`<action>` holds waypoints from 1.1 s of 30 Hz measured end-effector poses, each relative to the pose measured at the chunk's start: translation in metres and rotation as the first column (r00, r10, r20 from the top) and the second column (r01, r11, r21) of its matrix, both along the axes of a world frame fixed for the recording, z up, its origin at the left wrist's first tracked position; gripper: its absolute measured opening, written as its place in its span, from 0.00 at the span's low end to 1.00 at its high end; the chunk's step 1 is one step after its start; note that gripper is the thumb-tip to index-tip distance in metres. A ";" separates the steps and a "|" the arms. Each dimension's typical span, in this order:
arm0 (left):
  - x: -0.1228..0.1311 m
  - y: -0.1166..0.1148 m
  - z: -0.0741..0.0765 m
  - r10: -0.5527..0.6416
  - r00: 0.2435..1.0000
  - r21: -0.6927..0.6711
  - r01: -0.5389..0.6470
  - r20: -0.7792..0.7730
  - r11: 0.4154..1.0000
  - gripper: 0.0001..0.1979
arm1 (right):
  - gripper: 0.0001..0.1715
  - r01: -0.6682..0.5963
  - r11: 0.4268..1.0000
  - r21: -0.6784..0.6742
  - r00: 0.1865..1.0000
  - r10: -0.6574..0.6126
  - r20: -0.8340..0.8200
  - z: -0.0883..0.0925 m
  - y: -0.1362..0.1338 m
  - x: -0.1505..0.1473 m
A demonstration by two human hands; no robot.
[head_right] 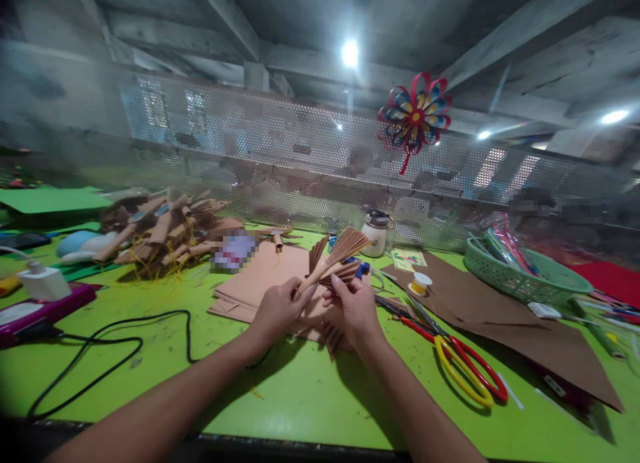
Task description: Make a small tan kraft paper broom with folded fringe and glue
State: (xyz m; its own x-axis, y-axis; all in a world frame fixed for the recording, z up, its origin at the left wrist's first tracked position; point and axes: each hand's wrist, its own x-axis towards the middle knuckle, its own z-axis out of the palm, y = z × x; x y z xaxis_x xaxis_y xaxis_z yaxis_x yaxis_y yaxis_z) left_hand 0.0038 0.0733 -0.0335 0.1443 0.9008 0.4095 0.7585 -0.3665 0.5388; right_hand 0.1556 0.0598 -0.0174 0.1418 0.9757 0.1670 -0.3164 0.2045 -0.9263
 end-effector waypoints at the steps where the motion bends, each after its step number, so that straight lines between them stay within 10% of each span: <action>1: 0.000 0.000 0.000 0.003 1.000 0.007 -0.003 -0.006 1.000 0.18 | 0.19 -0.001 1.000 -0.001 1.000 0.001 0.004 0.000 0.000 0.000; 33: 0.000 0.002 -0.005 0.033 0.997 0.022 -0.032 -0.065 0.999 0.18 | 0.17 -0.045 0.999 0.020 0.998 0.046 -0.046 -0.001 0.004 -0.002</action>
